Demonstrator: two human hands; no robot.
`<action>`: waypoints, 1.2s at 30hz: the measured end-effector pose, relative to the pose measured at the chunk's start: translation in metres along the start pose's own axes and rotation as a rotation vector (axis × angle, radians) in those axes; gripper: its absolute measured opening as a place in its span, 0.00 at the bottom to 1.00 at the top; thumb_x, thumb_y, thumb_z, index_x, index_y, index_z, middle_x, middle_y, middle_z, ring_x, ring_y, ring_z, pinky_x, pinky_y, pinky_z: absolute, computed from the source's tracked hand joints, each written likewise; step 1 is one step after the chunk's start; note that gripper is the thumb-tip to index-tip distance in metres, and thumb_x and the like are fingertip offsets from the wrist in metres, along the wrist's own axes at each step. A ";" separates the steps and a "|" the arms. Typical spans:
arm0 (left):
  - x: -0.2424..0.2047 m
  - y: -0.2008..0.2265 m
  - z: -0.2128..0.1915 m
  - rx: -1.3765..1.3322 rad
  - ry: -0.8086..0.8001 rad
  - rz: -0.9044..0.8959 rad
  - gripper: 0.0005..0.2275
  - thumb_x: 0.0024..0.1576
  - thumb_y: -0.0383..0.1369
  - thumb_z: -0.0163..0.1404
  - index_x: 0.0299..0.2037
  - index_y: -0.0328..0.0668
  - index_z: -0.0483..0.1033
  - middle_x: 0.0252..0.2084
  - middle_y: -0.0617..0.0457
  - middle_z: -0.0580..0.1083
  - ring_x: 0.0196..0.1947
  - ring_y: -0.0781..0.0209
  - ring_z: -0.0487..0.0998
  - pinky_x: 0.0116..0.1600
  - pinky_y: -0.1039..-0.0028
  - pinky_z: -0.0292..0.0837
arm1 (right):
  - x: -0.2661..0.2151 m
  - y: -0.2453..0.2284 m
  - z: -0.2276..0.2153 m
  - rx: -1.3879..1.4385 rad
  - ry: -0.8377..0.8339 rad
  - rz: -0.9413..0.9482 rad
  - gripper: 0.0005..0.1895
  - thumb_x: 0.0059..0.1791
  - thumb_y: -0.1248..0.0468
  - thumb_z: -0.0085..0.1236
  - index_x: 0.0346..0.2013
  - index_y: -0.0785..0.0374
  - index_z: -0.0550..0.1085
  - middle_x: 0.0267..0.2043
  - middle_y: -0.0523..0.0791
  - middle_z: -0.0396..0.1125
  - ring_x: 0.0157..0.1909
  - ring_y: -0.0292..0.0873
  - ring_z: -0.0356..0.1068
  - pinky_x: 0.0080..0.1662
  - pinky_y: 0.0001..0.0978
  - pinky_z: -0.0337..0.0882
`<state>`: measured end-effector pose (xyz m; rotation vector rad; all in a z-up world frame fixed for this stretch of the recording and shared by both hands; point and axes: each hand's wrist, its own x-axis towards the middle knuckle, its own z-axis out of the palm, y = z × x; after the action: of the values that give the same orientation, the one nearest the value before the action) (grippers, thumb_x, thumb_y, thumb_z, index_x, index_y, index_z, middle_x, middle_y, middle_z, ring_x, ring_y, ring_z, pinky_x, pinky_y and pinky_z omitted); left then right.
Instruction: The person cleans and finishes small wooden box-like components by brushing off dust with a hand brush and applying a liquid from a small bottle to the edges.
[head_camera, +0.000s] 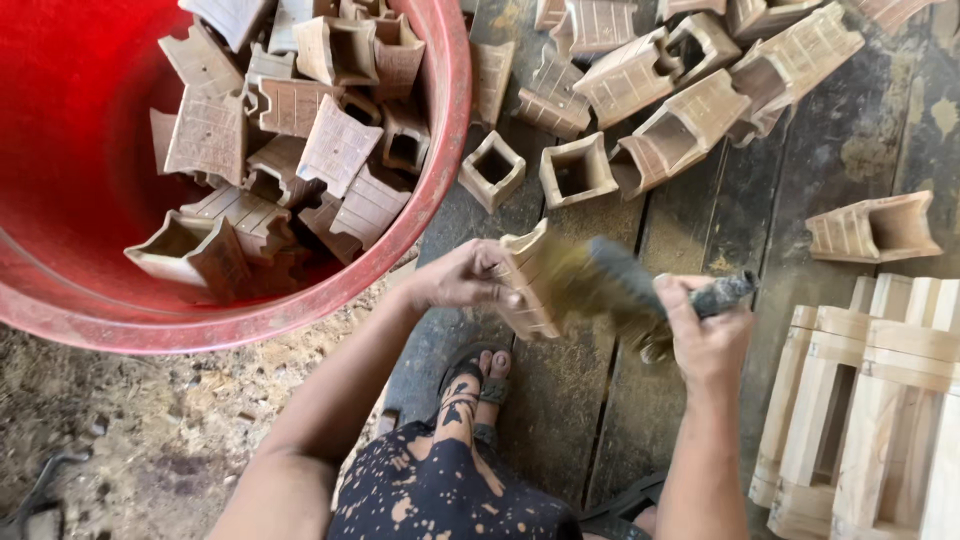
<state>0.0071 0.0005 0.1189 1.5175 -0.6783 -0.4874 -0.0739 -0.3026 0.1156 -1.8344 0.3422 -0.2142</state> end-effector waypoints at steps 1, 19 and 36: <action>0.001 0.016 -0.002 -0.084 0.004 -0.076 0.07 0.48 0.31 0.67 0.33 0.45 0.83 0.34 0.55 0.81 0.38 0.63 0.79 0.52 0.68 0.73 | 0.011 0.013 -0.007 -0.291 0.120 -0.105 0.08 0.48 0.63 0.73 0.38 0.60 0.82 0.31 0.49 0.74 0.38 0.46 0.74 0.44 0.38 0.73; -0.001 -0.046 0.046 -0.502 0.528 -0.182 0.38 0.50 0.37 0.67 0.69 0.43 0.61 0.70 0.40 0.57 0.68 0.43 0.59 0.65 0.47 0.64 | -0.020 0.029 0.069 0.424 0.171 -0.092 0.16 0.56 0.62 0.57 0.56 0.67 0.74 0.52 0.54 0.70 0.55 0.46 0.68 0.60 0.43 0.70; -0.001 -0.037 0.033 -0.404 0.561 -0.089 0.55 0.32 0.27 0.73 0.73 0.44 0.52 0.68 0.41 0.60 0.66 0.48 0.60 0.67 0.51 0.58 | 0.008 0.008 0.020 -0.262 0.131 -0.540 0.06 0.52 0.76 0.69 0.44 0.76 0.80 0.37 0.60 0.73 0.36 0.55 0.73 0.43 0.44 0.74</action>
<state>-0.0110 -0.0241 0.0800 1.2185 -0.0663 -0.2250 -0.0615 -0.2894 0.1026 -2.1495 -0.0484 -0.6915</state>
